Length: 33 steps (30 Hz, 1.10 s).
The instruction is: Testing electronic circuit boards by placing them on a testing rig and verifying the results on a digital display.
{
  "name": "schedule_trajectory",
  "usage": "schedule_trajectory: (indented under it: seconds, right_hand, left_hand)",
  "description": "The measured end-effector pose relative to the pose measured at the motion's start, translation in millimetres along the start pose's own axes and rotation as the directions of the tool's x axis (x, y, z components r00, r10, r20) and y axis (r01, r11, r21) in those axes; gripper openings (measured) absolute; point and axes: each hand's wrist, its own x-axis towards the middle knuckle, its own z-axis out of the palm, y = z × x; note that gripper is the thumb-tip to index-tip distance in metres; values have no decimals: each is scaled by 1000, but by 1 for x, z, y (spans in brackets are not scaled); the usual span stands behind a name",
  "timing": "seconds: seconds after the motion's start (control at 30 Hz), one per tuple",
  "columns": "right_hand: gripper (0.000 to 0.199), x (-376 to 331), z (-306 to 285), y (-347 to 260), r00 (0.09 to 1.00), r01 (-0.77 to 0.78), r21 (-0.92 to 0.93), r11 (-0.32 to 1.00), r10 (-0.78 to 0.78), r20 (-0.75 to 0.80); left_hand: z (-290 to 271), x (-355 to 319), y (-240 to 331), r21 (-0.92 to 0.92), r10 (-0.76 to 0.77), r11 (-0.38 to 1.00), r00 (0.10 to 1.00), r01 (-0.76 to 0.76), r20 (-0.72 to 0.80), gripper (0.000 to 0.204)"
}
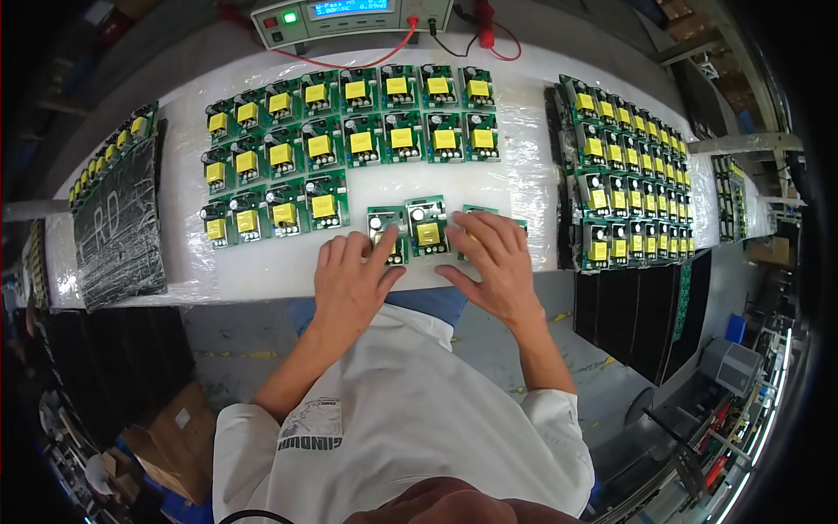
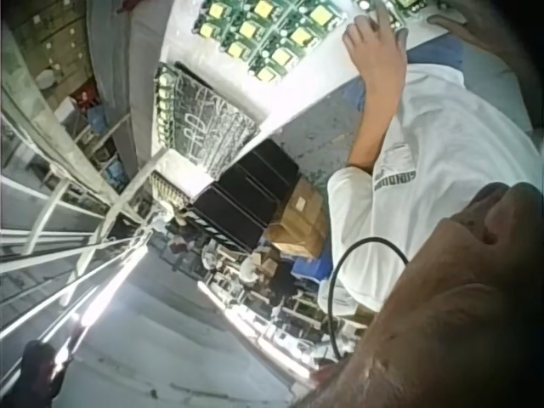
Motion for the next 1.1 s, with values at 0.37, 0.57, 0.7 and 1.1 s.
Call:
schedule_trajectory:
  seconds: [0.37,0.57,0.7,1.1]
  right_hand:
    - [40,19,21,-4,980,101,-16,995,-97,172]
    - [39,35,38,-1,991,88,62,994,-93,93]
    - [38,41,47,2,993,74,93,993,-82,82]
    - [35,46,55,8,995,52,111,993,-60,77]
  left_hand:
    - [4,12,-2,120,-30,993,995,18,96,62]
    - [8,34,-16,169,-7,986,1000,9,-10,59]
    - [12,41,-21,201,-30,979,999,23,30,59]
    - [14,47,-26,219,-11,976,999,-1,53,61]
